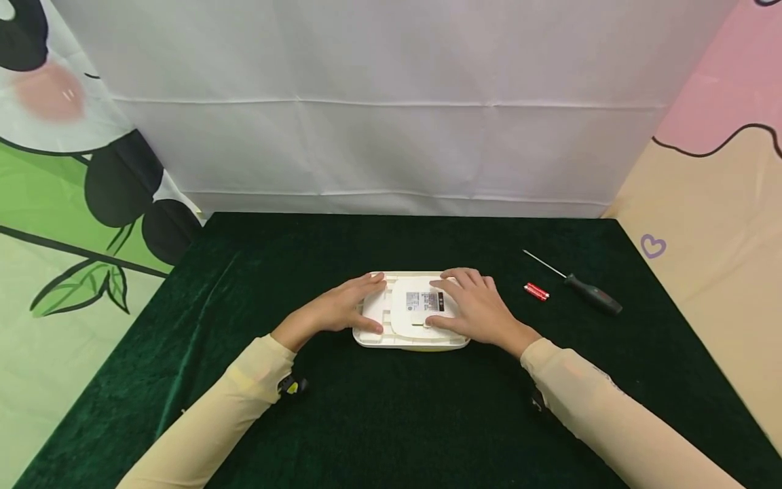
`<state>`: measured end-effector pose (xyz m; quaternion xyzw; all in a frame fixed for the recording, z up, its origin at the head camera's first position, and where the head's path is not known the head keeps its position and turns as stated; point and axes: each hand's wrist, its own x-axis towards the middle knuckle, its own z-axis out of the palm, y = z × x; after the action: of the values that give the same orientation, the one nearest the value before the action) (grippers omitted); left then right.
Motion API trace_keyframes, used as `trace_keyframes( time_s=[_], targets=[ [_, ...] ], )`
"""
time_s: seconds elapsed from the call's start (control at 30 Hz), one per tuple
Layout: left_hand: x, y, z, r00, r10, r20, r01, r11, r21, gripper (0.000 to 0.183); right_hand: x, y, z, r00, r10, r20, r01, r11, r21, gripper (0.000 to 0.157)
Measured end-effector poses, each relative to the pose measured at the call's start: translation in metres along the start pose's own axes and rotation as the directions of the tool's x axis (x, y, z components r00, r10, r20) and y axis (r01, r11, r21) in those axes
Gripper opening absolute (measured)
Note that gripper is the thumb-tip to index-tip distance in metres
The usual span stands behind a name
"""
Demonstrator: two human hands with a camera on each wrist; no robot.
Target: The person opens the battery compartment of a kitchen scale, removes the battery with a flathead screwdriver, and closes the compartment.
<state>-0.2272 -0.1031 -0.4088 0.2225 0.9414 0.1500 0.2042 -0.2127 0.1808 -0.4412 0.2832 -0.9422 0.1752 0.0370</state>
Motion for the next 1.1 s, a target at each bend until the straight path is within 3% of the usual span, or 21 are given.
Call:
trace_keyframes(
  time_s=[0.1, 0.27, 0.47, 1.1],
  targets=[
    [0.0007, 0.0, 0.0003, 1.0, 0.0, 0.001, 0.0, 1.0, 0.002, 0.091, 0.0016, 0.0027, 0.0006, 0.995, 0.087, 0.049, -0.086, 0.996, -0.014, 0.095],
    [0.0012, -0.0006, 0.0002, 1.0, 0.007, 0.002, -0.007, 1.0, 0.01, 0.091, 0.0053, 0.006, 0.0018, 0.972, 0.184, 0.147, -0.186, 0.983, -0.003, 0.11],
    [0.0, 0.0006, -0.0012, 1.0, -0.005, 0.007, 0.004, 1.0, 0.02, 0.092, 0.0061, 0.0072, 0.0033, 0.956, 0.216, 0.198, -0.226, 0.974, 0.026, 0.113],
    [-0.0008, -0.0003, -0.0012, 1.0, 0.01, 0.007, -0.011, 1.0, 0.013, 0.092, 0.0075, 0.0046, 0.0021, 0.945, 0.232, 0.229, -0.252, 0.966, 0.061, 0.112]
  ],
)
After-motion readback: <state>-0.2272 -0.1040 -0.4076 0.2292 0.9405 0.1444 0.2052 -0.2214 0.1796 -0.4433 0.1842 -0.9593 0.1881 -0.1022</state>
